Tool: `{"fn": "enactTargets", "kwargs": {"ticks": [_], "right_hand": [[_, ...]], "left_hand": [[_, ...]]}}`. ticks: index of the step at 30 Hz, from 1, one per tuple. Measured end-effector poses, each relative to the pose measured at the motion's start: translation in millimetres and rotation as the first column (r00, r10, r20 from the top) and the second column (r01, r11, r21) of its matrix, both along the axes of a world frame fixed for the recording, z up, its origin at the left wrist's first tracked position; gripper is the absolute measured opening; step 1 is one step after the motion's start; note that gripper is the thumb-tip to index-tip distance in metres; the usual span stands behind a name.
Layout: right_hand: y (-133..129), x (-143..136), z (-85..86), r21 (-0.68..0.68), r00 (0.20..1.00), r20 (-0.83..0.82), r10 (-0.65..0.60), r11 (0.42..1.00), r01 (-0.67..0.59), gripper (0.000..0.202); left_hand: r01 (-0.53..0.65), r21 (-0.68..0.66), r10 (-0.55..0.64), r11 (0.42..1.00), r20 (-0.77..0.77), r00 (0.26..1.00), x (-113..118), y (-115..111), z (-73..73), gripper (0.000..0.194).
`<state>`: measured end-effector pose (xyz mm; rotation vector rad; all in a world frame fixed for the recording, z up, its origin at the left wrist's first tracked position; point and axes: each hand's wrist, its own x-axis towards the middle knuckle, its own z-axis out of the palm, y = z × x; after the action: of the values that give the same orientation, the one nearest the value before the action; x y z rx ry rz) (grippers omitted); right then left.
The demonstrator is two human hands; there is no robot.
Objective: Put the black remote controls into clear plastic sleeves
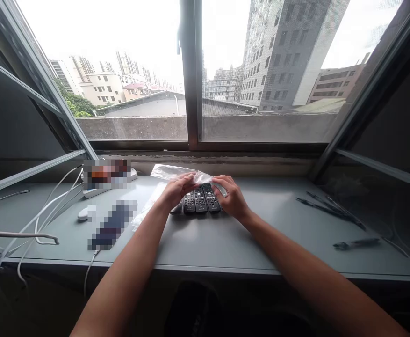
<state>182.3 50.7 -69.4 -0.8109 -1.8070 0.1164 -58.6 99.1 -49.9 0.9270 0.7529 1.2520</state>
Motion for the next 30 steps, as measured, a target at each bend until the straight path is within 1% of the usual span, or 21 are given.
{"fn": "enactTargets", "kwargs": {"ticks": [3,8,10,12,15,19,21,25,30], "right_hand": [[0,-1,-1.8,-0.018,1.0,0.003,0.001,1.0,-0.001,0.026],[4,0,-6.2,-0.021,0.992,0.061,0.112,0.994,-0.111,0.028],[5,0,-8.3,-0.035,0.986,0.087,0.144,0.989,-0.141,0.03],[5,0,-9.1,-0.055,0.98,0.115,0.163,0.986,-0.157,0.029],[2,0,-6.7,-0.085,0.969,0.149,0.196,0.979,-0.185,0.03],[-5,-1,0.0,-0.12,0.951,0.179,0.251,0.965,-0.232,0.038],[-8,-2,2.6,-0.131,0.949,0.182,0.259,0.963,-0.237,0.042],[-9,-2,4.2,-0.166,0.946,0.169,0.277,0.954,-0.249,0.044],[-11,-2,2.9,-0.281,0.958,0.104,0.267,0.932,-0.229,0.058]], "left_hand": [[0.05,0.01,-0.049,0.999,-0.028,0.998,1,0,-3.6,0.024],[0.068,0.019,-0.066,0.997,-0.098,0.993,2,-4,-3.0,0.029],[0.089,0.039,-0.084,0.995,-0.113,0.99,2,-4,-2.3,0.03],[0.084,0.064,-0.075,0.994,-0.136,0.988,0,-4,-2.0,0.033],[0.054,0.071,-0.042,0.996,-0.16,0.986,-3,-3,-1.5,0.04],[0.129,0.055,-0.12,0.99,-0.144,0.982,-3,-6,0.1,0.043],[0.149,0.065,-0.138,0.987,-0.15,0.979,-1,-8,0.5,0.047],[0.116,0.082,-0.1,0.99,-0.174,0.98,0,-8,-0.5,0.051],[0.129,0.09,-0.111,0.988,-0.184,0.977,0,-9,0.6,0.052]]}}
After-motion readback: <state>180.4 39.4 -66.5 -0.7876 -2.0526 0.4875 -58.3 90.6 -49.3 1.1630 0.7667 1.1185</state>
